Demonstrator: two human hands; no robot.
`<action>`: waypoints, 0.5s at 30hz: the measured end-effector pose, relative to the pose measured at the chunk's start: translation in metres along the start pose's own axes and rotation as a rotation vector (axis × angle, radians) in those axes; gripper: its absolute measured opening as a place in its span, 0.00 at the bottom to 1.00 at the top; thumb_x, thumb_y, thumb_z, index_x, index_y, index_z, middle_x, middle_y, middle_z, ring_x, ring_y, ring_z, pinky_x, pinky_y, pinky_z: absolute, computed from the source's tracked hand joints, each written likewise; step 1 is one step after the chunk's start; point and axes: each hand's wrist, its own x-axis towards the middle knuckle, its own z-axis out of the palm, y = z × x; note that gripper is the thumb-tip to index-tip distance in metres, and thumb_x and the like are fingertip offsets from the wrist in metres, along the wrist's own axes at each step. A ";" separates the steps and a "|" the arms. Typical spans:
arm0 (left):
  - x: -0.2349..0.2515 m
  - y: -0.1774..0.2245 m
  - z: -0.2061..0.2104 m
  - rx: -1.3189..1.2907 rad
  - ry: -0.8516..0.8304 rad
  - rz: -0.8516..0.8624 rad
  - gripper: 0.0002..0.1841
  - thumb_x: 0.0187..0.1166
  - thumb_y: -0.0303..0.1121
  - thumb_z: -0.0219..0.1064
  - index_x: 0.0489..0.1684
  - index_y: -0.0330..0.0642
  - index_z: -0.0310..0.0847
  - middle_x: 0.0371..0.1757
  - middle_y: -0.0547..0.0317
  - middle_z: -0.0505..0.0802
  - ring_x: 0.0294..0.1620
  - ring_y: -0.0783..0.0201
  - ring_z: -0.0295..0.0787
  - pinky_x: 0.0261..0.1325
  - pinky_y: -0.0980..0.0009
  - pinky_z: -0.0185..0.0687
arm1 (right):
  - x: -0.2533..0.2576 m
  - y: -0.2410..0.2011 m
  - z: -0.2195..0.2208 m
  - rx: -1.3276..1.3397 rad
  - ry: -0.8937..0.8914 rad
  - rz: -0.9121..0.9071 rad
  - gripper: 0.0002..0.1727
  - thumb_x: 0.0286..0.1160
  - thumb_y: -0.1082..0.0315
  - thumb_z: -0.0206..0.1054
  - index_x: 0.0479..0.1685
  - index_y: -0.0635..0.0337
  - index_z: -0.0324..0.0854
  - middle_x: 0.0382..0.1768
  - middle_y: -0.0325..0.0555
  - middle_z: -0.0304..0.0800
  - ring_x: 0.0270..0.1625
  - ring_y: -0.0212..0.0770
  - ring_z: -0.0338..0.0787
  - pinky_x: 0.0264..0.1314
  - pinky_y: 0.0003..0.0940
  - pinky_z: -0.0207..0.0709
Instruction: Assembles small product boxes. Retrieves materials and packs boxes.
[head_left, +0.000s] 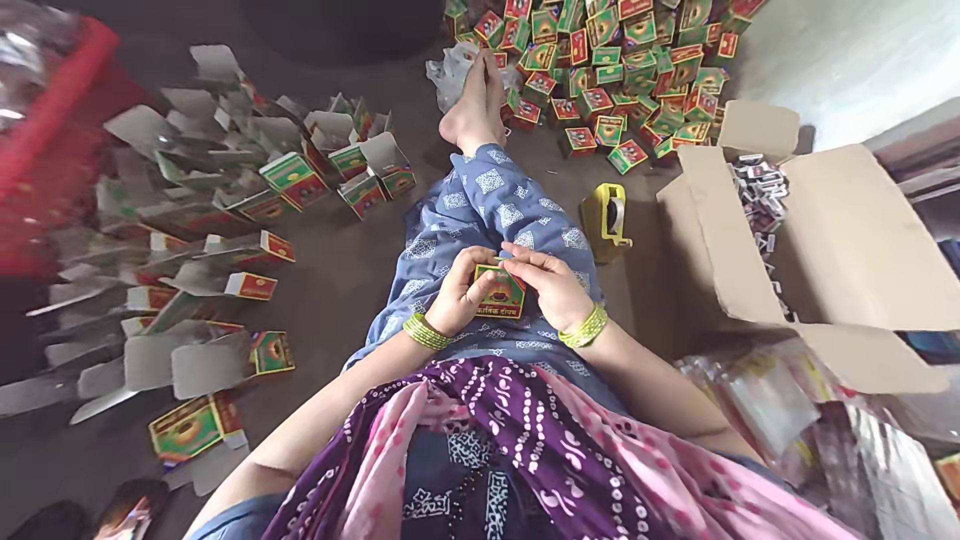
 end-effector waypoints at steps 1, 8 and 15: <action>0.000 0.000 0.000 -0.019 -0.004 -0.001 0.19 0.87 0.45 0.62 0.62 0.38 0.80 0.66 0.50 0.85 0.66 0.59 0.85 0.67 0.58 0.86 | 0.002 0.003 0.001 0.005 0.021 0.011 0.16 0.80 0.66 0.70 0.60 0.67 0.87 0.60 0.53 0.92 0.62 0.42 0.90 0.68 0.40 0.84; -0.001 0.006 0.005 -0.114 0.008 -0.019 0.26 0.71 0.33 0.80 0.64 0.36 0.73 0.63 0.47 0.87 0.53 0.56 0.93 0.56 0.57 0.94 | 0.009 0.018 0.001 -0.110 0.140 -0.041 0.08 0.70 0.63 0.79 0.34 0.59 0.93 0.56 0.47 0.91 0.60 0.40 0.89 0.61 0.37 0.86; -0.005 0.025 -0.002 0.050 -0.089 -0.080 0.38 0.66 0.41 0.81 0.72 0.30 0.66 0.61 0.44 0.89 0.54 0.58 0.93 0.59 0.56 0.93 | 0.012 0.015 0.001 -0.155 0.210 -0.070 0.33 0.58 0.68 0.82 0.65 0.64 0.71 0.50 0.50 0.85 0.48 0.41 0.89 0.50 0.38 0.88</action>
